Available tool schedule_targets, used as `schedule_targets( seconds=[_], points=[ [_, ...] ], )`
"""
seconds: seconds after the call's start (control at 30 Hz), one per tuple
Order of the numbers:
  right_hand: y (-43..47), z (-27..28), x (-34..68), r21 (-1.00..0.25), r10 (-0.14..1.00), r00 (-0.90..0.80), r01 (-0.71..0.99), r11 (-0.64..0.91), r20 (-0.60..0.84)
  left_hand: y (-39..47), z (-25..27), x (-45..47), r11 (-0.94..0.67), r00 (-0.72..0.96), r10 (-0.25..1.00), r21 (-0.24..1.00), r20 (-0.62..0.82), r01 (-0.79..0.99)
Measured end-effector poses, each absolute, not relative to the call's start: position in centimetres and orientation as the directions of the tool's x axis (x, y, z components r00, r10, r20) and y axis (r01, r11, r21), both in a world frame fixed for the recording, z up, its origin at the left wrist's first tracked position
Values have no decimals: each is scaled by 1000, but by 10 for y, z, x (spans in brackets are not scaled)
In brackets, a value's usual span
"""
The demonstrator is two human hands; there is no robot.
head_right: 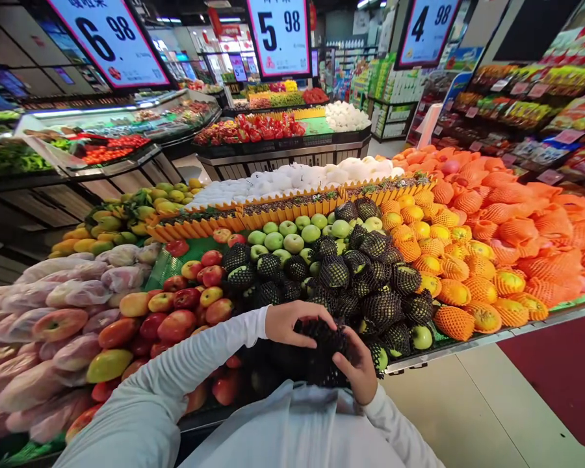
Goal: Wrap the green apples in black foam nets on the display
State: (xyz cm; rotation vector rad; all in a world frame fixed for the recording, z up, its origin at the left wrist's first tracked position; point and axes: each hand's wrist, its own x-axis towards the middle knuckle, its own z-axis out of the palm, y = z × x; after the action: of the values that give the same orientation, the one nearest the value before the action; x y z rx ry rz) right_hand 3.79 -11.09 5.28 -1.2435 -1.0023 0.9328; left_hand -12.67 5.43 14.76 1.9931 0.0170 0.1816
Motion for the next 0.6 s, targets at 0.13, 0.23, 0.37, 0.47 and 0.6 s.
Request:
schedule_targets(
  seconds=[0.13, 0.23, 0.37, 0.47, 0.6],
  points=[
    [-103, 56, 56, -970, 968, 202, -218, -106, -151, 65, 143, -114, -354, 886, 455, 931, 91, 87],
    [-99, 56, 72, -961, 952, 257, -259, -98, -166, 101, 129, -98, -243, 655, 753, 953, 68, 181],
    [-95, 53, 91, -972, 944, 297, -223, -75, -142, 162, 98, -66, -147, 427, 904, 929, -13, 340],
    [-97, 52, 105, -972, 928, 340, -223, -76, -151, 195, 77, -37, -139, 407, 913, 907, -39, 397],
    [-107, 49, 129, -967, 885, 430, -243, -75, -176, 215, 61, 5, -184, 499, 865, 887, -60, 425]
  ],
)
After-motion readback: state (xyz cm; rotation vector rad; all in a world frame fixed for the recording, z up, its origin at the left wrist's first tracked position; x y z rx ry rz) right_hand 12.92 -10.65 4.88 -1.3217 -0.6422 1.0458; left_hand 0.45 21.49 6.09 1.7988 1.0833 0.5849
